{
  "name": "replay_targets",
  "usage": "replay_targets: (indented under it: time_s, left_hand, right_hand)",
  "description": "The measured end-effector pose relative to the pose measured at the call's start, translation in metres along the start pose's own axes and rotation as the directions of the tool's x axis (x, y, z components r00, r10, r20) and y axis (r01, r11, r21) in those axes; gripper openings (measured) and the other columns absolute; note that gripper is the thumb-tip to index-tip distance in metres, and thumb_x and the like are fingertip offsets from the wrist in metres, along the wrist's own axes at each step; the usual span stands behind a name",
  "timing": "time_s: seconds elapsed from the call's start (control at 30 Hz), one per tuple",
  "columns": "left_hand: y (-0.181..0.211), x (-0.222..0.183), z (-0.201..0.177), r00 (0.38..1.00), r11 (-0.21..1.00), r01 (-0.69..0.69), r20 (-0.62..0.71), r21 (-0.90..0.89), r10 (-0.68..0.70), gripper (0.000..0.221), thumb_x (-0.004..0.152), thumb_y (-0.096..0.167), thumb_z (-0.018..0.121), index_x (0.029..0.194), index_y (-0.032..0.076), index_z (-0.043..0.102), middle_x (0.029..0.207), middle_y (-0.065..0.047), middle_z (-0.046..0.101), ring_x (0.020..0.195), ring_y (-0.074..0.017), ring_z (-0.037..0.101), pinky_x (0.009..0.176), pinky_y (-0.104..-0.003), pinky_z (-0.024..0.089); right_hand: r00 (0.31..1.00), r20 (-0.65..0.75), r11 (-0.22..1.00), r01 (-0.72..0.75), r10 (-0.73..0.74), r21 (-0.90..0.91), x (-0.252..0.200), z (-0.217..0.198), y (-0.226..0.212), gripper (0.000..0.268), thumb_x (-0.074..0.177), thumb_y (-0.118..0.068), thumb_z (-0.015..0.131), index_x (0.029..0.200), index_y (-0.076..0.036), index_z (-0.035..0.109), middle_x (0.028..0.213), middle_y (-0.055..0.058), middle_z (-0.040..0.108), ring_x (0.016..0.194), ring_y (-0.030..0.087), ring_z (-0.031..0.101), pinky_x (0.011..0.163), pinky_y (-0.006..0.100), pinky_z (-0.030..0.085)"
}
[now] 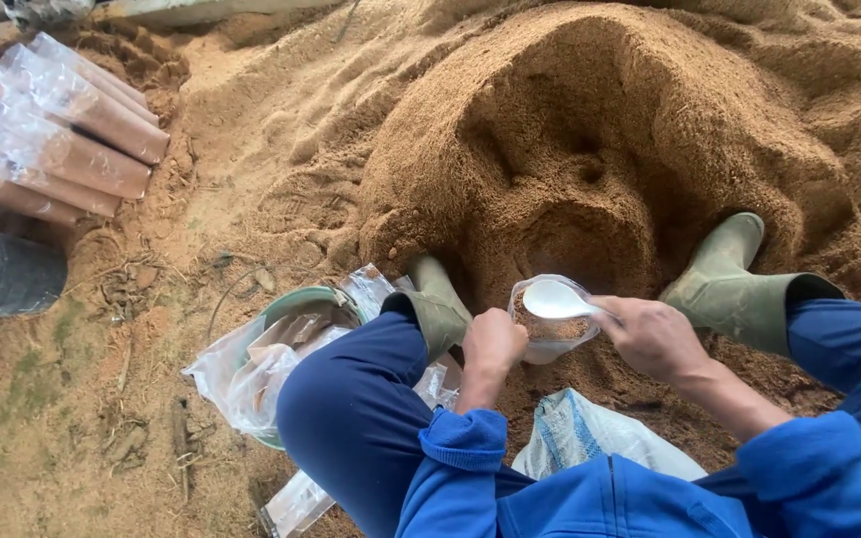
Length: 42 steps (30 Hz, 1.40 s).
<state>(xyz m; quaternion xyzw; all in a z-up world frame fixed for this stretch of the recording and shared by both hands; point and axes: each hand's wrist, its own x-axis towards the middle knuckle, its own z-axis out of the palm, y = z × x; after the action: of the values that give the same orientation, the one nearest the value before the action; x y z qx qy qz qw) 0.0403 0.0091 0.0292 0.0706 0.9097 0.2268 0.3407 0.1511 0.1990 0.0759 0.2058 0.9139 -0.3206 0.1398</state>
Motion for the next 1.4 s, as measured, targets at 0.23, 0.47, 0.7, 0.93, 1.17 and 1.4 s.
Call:
replay_targets:
  time_s: [0.23,0.47,0.7,0.93,1.17,1.4]
  left_hand:
    - [-0.008,0.002,0.005,0.998,0.999,-0.038,-0.049,-0.037,0.036,0.039,0.082,0.015,0.053,0.102,-0.009,0.077,0.099,-0.030,0.075,0.107,-0.0476,0.071,0.088,-0.057,0.059]
    - [-0.010,0.015,0.008,0.997,0.999,-0.048,-0.062,-0.006,0.048,0.034,0.084,0.014,0.052,0.096,-0.006,0.077,0.097,-0.030,0.076,0.105,-0.0473,0.072,0.088,-0.056,0.059]
    - [-0.004,0.008,0.004,0.998,0.998,-0.061,-0.001,-0.014,0.061,0.039,0.083,0.016,0.051,0.102,-0.009,0.075,0.102,-0.031,0.075,0.109,-0.0478,0.070,0.091,-0.058,0.057]
    - [-0.015,0.023,0.021,0.999,0.998,-0.053,-0.003,-0.040,0.053,0.041,0.083,0.016,0.054,0.105,-0.010,0.077,0.098,-0.031,0.074,0.104,-0.0478,0.072,0.088,-0.057,0.058]
    - [-0.009,0.014,0.009,0.996,0.995,-0.080,-0.045,-0.053,0.077,0.039,0.079,0.013,0.051,0.098,-0.009,0.077,0.095,-0.029,0.075,0.103,-0.0484,0.072,0.086,-0.058,0.058]
    - [-0.015,0.017,0.014,0.998,0.995,-0.053,-0.024,-0.081,0.051,0.036,0.077,0.015,0.053,0.096,-0.003,0.078,0.096,-0.025,0.076,0.106,-0.0459,0.071,0.087,-0.058,0.058]
  right_hand:
    - [0.940,-0.143,0.756,0.153,-0.311,-0.637,0.031,0.094,0.046,0.027,0.102,-0.026,0.037,0.121,-0.034,0.056,0.074,0.004,0.070,0.070,0.024,0.078,0.066,0.042,0.062]
    - [0.995,-0.010,0.866,0.078,-0.095,-0.494,0.043,0.024,0.006,0.038,0.106,-0.039,0.031,0.126,-0.031,0.063,0.083,0.004,0.074,0.086,0.024,0.074,0.080,0.044,0.057]
    - [0.979,0.086,0.947,-0.153,0.184,-0.283,0.062,0.033,0.012,0.025,0.095,-0.037,0.056,0.106,-0.033,0.079,0.091,0.000,0.081,0.104,0.025,0.076,0.094,0.045,0.056]
    - [0.978,0.100,0.945,-0.147,0.183,-0.294,0.027,0.017,-0.043,0.036,0.099,-0.041,0.051,0.101,-0.027,0.084,0.091,0.007,0.082,0.103,0.027,0.077,0.096,0.043,0.055]
    - [0.997,0.020,0.794,0.068,-0.070,-0.604,0.042,0.055,-0.028,0.035,0.093,-0.028,0.047,0.084,-0.025,0.080,0.077,-0.002,0.077,0.087,0.020,0.078,0.079,0.036,0.059]
    - [0.995,0.096,0.866,0.063,-0.018,-0.495,0.022,-0.006,-0.040,0.027,0.100,-0.033,0.054,0.098,-0.021,0.078,0.093,0.004,0.080,0.104,0.021,0.077,0.095,0.038,0.058]
